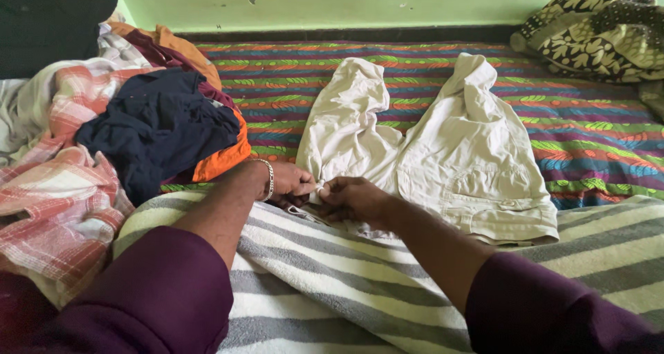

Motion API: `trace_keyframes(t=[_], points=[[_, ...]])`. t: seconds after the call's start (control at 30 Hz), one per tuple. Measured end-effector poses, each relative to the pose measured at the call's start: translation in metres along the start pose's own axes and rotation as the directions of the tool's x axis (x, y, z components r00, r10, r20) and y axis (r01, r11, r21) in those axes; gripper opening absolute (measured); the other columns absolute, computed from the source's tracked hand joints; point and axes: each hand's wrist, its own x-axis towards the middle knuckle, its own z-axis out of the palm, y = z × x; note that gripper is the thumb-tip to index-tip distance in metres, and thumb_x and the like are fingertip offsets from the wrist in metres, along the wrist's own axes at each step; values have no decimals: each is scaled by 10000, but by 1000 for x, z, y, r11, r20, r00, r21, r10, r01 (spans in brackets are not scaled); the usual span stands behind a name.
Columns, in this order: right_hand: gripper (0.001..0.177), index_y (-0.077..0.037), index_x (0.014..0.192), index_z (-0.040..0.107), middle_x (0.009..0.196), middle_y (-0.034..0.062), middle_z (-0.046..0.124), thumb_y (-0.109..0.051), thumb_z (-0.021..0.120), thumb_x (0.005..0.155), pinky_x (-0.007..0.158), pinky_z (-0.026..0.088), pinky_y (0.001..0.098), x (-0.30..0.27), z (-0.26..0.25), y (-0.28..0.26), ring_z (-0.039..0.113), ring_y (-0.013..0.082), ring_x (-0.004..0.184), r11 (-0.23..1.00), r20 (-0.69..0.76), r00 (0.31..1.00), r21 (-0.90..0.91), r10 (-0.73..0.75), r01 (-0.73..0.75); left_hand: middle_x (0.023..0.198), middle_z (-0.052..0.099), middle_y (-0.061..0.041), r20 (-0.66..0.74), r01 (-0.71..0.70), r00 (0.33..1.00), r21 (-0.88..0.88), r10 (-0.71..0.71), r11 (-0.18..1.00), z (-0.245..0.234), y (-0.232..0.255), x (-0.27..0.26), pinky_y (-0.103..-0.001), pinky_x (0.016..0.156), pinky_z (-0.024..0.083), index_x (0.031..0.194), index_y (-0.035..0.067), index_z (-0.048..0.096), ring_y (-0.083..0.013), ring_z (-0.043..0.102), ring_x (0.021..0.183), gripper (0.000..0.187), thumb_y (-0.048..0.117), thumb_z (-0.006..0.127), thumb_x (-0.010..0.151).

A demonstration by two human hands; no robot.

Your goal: The person folds two pairs of light-colored pants by hand on a bed. They smooth the fabric, fold the legs together, and then fold the pants into a rectangular shape, placing the first pair onto a stack of folded items.

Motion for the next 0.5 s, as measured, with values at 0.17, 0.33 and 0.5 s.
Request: trace_keyframes(t=[0.17,0.33,0.5], points=[[245,-44,1081,664,912,73,715,-247,705,951,664,616,313,-2,5,-21,697,167,801,934,-133,987,-354,-93,41,732,635,-36,-136,6,991,-2,-6,1000,-5,-3,7,-300,493,518,877,27,667,-141,607,622,336,347,713,973],[257,-34,1081,656,895,54,706,-222,731,921,570,608,292,-6,5,-13,673,138,749,913,-116,960,-355,-256,201,721,714,37,-228,-40,969,218,90,975,-3,9,3,-237,459,442,883,88,720,-68,607,568,330,413,698,939],[199,-119,1108,640,810,14,686,-73,630,914,431,423,343,-26,17,-4,639,128,645,899,-296,925,-428,-239,95,646,661,7,-232,-64,960,361,156,930,1,18,-5,-256,456,432,882,93,745,-84,562,526,357,444,705,933]])
